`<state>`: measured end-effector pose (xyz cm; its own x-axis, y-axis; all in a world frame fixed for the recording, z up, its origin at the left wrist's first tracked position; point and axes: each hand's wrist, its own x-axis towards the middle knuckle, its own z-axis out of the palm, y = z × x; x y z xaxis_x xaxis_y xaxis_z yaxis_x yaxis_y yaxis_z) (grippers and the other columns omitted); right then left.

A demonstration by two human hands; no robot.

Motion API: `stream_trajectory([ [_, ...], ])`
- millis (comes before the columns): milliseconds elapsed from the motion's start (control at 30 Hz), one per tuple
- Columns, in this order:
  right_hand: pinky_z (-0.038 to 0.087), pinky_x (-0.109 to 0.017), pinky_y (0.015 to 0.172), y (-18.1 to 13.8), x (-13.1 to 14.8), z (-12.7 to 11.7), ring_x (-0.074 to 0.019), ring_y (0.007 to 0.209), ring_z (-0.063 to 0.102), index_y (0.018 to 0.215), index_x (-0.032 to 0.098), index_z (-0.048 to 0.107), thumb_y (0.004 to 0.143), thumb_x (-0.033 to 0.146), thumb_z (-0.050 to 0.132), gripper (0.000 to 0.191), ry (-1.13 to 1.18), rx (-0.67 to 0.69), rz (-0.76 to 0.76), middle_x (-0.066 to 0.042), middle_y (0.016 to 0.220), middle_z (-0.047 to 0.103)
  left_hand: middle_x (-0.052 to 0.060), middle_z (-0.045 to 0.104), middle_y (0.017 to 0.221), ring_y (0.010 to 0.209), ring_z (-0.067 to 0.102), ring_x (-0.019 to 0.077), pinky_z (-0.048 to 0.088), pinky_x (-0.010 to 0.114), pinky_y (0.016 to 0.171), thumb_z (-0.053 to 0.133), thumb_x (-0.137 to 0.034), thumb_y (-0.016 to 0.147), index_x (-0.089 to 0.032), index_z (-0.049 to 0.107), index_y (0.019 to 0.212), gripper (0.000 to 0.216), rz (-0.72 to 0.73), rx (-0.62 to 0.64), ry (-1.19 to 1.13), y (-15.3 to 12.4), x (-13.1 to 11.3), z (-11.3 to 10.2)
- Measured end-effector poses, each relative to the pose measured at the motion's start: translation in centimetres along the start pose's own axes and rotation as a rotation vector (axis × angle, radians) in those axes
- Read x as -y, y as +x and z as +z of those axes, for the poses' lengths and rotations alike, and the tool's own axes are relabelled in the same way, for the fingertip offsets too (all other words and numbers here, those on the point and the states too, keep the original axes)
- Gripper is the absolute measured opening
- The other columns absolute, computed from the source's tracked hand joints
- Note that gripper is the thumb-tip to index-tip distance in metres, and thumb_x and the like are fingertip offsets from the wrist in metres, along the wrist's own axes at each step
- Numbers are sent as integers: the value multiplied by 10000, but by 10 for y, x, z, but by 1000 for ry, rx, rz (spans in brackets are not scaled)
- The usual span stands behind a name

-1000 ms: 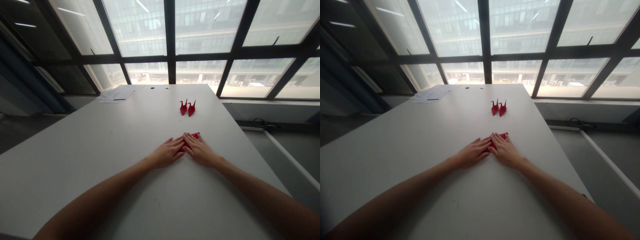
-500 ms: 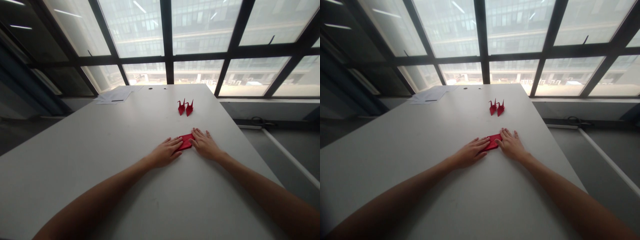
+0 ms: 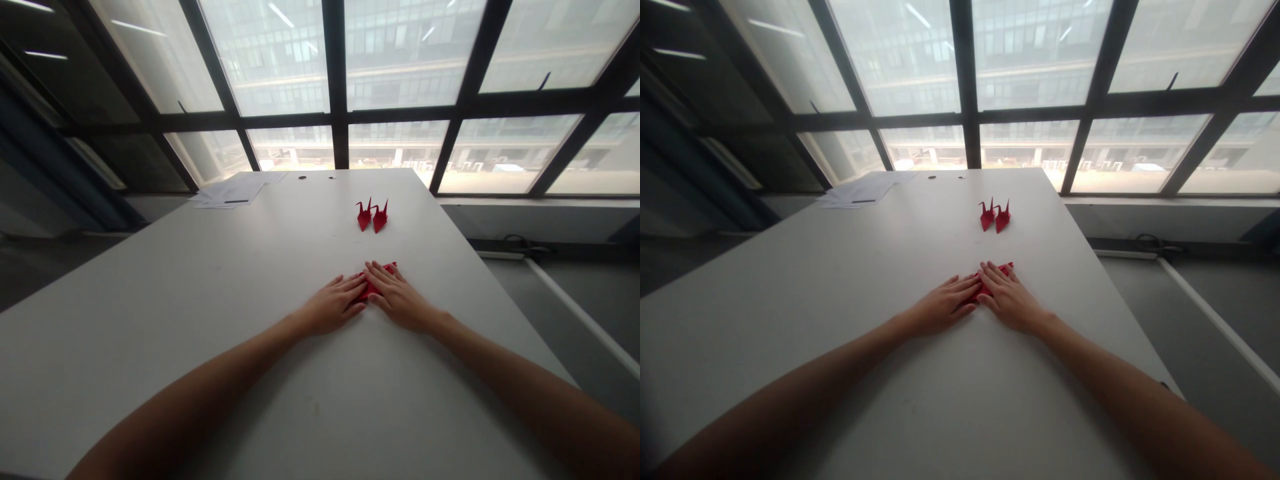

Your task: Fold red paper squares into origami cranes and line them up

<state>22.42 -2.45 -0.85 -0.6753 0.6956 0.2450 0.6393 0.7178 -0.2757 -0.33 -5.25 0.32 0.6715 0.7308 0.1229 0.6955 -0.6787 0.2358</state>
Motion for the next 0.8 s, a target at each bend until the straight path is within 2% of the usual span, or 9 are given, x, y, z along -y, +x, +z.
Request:
stream_trajectory([
  [133,158,-476,1222,0,1,1,-222,1503,201,1560,131,231,1022,538,253,675,1,72,-11,-121,1607,264,32,232,1627,1497,238,177,172,427,1233,325,-485,1031,-292,193,1570,587,1,-8,-2,0,0,0],
  [367,159,-536,1208,1,1,2,-251,1503,199,1565,145,210,1014,565,220,693,-33,90,28,-130,1613,237,36,232,1626,1499,233,179,181,419,1232,335,-475,1031,-297,210,1567,578,-3,-12,1,0,-1,0],
  [567,106,-567,1203,-1,-1,3,-251,1508,183,1559,145,238,993,628,195,746,-90,66,119,-144,1614,233,38,293,1608,1487,271,184,179,422,1233,328,-487,1029,-284,269,1552,563,-13,-9,9,0,0,1],
  [800,121,-588,1189,-2,-23,2,-264,1504,196,1539,126,296,1006,594,144,726,-137,34,265,-155,1610,255,58,307,1601,1481,288,200,172,417,1236,328,-494,1027,-266,297,1545,567,-19,5,28,-1,1,-1],
])
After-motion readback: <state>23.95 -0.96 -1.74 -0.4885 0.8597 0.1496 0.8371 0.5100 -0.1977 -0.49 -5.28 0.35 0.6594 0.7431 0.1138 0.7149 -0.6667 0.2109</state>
